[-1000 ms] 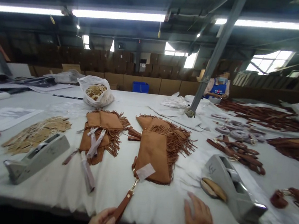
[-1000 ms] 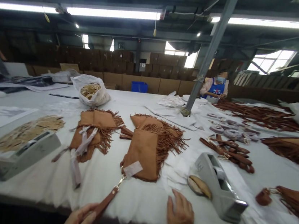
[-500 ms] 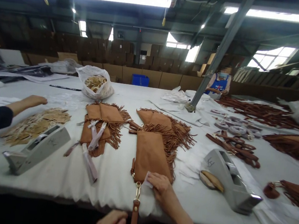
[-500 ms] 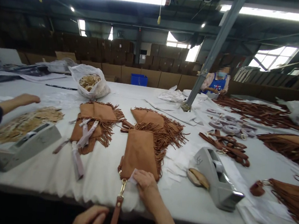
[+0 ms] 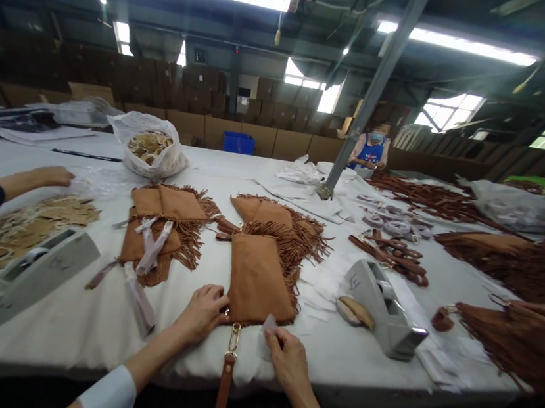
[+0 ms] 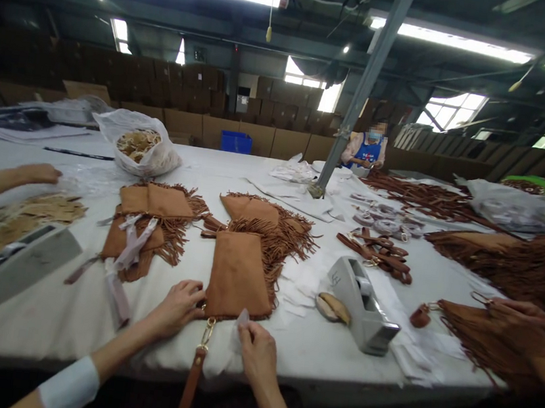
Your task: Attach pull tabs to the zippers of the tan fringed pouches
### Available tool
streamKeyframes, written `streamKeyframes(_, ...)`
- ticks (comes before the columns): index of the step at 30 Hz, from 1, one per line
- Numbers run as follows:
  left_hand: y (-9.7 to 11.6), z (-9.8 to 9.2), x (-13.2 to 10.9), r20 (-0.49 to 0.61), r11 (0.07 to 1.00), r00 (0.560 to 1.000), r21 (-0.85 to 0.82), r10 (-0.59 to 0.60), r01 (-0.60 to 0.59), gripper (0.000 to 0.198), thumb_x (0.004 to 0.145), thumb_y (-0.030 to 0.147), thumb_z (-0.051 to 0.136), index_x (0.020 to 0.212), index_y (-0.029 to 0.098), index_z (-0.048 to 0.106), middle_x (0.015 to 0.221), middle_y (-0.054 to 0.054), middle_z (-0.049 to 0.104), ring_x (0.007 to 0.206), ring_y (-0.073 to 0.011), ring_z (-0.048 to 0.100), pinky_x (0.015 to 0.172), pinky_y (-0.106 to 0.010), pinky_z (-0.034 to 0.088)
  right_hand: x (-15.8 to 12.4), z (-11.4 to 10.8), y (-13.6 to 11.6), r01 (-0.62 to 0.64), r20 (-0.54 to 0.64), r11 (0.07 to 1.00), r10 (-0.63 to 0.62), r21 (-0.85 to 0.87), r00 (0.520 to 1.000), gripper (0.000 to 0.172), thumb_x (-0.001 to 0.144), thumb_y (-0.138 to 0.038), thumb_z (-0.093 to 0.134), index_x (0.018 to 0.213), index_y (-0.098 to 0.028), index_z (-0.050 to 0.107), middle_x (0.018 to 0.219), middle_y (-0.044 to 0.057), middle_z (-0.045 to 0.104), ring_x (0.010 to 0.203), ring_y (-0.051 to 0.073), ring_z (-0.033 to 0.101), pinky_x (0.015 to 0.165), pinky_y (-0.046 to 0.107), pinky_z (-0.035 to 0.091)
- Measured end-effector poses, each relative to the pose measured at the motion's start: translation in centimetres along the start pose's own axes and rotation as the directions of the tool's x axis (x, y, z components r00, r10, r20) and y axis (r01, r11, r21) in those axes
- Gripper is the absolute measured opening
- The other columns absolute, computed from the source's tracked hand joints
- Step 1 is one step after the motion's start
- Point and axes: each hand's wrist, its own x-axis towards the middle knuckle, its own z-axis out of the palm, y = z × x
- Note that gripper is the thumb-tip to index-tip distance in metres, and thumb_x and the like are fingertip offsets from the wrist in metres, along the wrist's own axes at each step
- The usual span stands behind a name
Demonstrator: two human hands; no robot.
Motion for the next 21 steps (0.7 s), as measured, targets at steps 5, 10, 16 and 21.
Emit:
streamKeyframes(5,1.5,-0.7,-0.4,0.085,0.995,0.994,0.065,0.063,-0.069,0.012,0.089,0.028,0.05,0.092,0.021,0.06,0.097,-0.007,0.062,0.098,-0.0245,0.055,0.088,-0.038,0.038,1.5,-0.1,0.3,-0.001,0.05,0.999,0.004,-0.052,0.999,0.034,0.081,-0.044,0.047,0.07,-0.018,0.066,0.066,0.004,0.067,0.066,0.02,0.059,0.058,0.026,0.037)
streamKeyframes(10,5.3,1.0,-3.3,0.078,0.971,0.991,-0.207,-0.106,0.12,0.02,0.092,0.032,0.041,0.081,0.021,0.053,0.076,-0.004,0.063,0.072,-0.02,0.059,0.065,-0.029,0.039,2.8,-0.6,-0.1,0.003,0.086,0.999,0.001,-0.038,0.996,0.028,0.08,-0.039,0.048,0.07,-0.019,0.066,0.069,0.004,0.068,0.069,0.02,0.059,0.061,0.026,0.038)
streamKeyframes(16,9.6,3.1,-6.6,0.312,0.289,0.87,-0.854,-0.383,0.433,0.038,0.084,0.057,0.045,0.072,0.02,0.049,0.053,0.002,0.057,0.045,-0.0127,0.051,0.048,-0.024,0.033,4.4,-1.1,0.0,-0.012,0.154,0.998,0.003,0.058,0.988,0.031,0.078,-0.04,0.049,0.064,-0.017,0.064,0.062,0.002,0.063,0.063,0.017,0.054,0.057,0.025,0.037)
streamKeyframes(21,10.0,3.0,-8.4,0.582,-0.266,0.763,-0.811,-0.281,0.521,0.046,0.069,0.055,0.068,0.084,0.012,0.061,0.067,-0.004,0.068,0.052,-0.0105,0.058,0.049,-0.019,0.037,0.7,-2.7,-0.3,-0.064,0.231,0.978,0.017,0.2,0.973,0.039,0.075,-0.049,0.055,0.071,-0.013,0.068,0.063,0.002,0.062,0.058,0.015,0.051,0.055,0.025,0.037)
